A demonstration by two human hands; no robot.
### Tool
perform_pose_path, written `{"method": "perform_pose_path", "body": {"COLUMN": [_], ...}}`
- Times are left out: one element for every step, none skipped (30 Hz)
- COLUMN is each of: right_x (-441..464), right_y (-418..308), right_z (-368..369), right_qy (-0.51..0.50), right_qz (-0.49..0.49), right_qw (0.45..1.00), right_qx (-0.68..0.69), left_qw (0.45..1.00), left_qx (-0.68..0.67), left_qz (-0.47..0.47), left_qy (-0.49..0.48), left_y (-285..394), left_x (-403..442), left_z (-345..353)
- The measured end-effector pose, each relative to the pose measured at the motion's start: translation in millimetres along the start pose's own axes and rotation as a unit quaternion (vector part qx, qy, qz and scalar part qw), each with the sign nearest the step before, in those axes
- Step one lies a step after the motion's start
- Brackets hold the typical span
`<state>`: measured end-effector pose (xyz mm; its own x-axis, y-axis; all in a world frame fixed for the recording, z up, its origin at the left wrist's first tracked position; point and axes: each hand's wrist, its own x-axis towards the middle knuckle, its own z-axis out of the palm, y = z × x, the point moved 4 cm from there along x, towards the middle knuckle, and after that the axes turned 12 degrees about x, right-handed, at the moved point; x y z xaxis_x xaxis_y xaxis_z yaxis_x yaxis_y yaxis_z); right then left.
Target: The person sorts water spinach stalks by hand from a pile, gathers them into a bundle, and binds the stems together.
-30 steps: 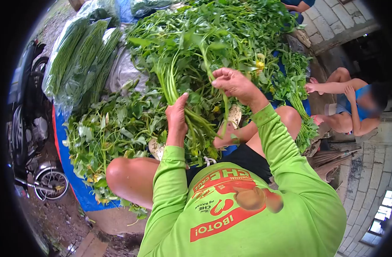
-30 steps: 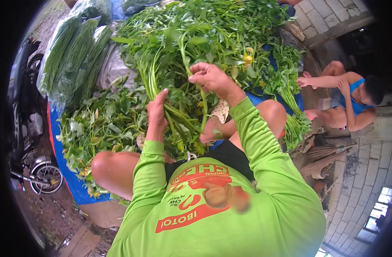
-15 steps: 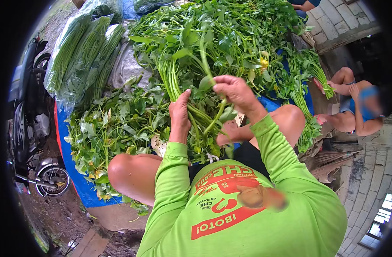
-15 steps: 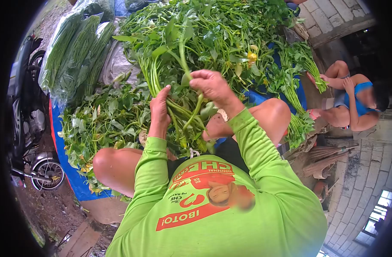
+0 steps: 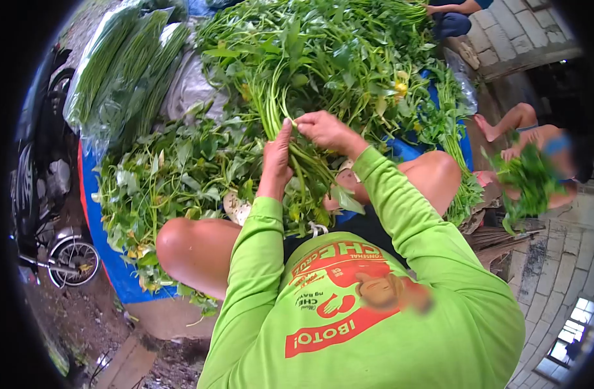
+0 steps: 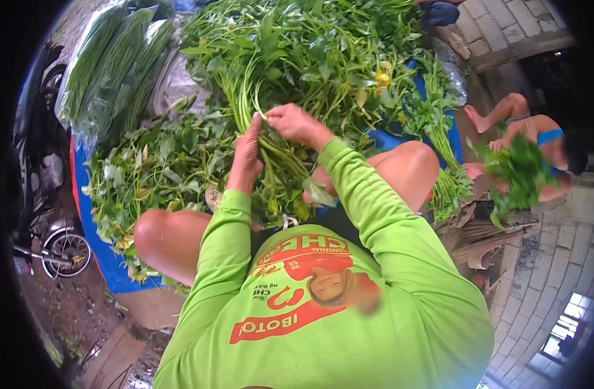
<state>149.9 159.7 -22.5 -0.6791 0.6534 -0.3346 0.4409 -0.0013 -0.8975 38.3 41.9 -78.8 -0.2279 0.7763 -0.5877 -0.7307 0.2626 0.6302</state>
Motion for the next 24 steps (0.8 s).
{"method": "perform_pose_path", "body": {"right_x": [-7, -19, -15, -17, -15, -20, -28, -31, -29, -36, -45, -58, -68, -73, -77, -81, -86, -89, -92, -95, -98, -101, -104, -109], "right_y": [-1, -7, -7, 1, 14, 21, 14, 5, 13, -2, -18, -40, -55, -57, -59, -60, -62, -62, -60, -59, -60, -57, -54, -54], "right_z": [20, 32, 38, 46, 48, 46, 40, 30, 24, 19, 13, 10, 10, 11, 12, 12, 10, 7, 6, 4, 2, 2, 2, 2], "right_qy": [0.000, 0.032, 0.007, -0.017, -0.068, -0.097, -0.130, -0.162, -0.152, -0.152, -0.152, -0.153, -0.159, -0.147, -0.134, -0.120, -0.101, -0.087, -0.073, -0.058, -0.042, -0.040, -0.039, -0.038], "right_qz": [0.065, 0.060, 0.029, 0.003, 0.014, 0.027, 0.020, 0.004, -0.044, -0.034, -0.022, -0.010, 0.005, -0.006, -0.017, -0.027, -0.028, -0.069, -0.109, -0.148, -0.188, -0.163, -0.138, -0.113], "right_qw": [0.995, 0.996, 1.000, 0.999, 0.998, 0.992, 0.985, 0.976, 0.980, 0.983, 0.984, 0.985, 0.986, 0.989, 0.991, 0.992, 0.995, 0.993, 0.988, 0.981, 0.970, 0.974, 0.978, 0.982], "right_qx": [0.077, 0.062, 0.009, -0.040, -0.004, 0.072, 0.112, 0.146, 0.117, 0.102, 0.087, 0.073, 0.053, 0.035, 0.017, 0.000, -0.004, -0.041, -0.078, -0.115, -0.152, -0.151, -0.150, -0.150], "left_qw": [1.000, 0.999, 0.999, 0.999, 1.000, 1.000, 1.000, 0.999, 0.998, 0.996, 0.994, 0.992, 0.989, 0.989, 0.989, 0.989, 0.989, 0.989, 0.988, 0.988, 0.982, 0.982, 0.982, 0.983], "left_qx": [-0.013, -0.026, -0.042, -0.028, -0.015, 0.002, 0.007, 0.036, 0.055, 0.071, 0.086, 0.101, 0.116, 0.114, 0.112, 0.110, 0.099, 0.088, 0.077, 0.066, 0.090, 0.078, 0.066, 0.052], "left_qz": [0.008, 0.018, 0.008, 0.005, -0.005, -0.022, -0.016, -0.006, 0.021, 0.050, 0.062, 0.073, 0.087, 0.091, 0.096, 0.099, 0.108, 0.116, 0.123, 0.130, 0.151, 0.154, 0.156, 0.159], "left_qy": [0.006, 0.010, 0.030, 0.015, 0.001, -0.011, 0.003, 0.009, 0.016, 0.023, 0.021, 0.020, 0.019, 0.020, 0.021, 0.022, 0.030, 0.039, 0.049, 0.057, 0.072, 0.075, 0.078, 0.081], "left_y": [-6, -9, -9, -7, -5, -11, 1, 14, 21, 27, 31, 37, 43, 48, 52, 54, 56, 57, 57, 59, 62, 65, 67, 71], "left_x": [3, 8, 7, 12, 19, 18, 4, -9, -13, -14, -17, -21, -23, -27, -32, -35, -36, -37, -38, -38, -35, -34, -34, -36], "left_z": [-1, -2, -5, -10, -17, -25, -18, -9, -6, -3, -1, -1, 1, 3, 4, 5, 5, 3, 1, -1, -4, -9, -14, -15]}}
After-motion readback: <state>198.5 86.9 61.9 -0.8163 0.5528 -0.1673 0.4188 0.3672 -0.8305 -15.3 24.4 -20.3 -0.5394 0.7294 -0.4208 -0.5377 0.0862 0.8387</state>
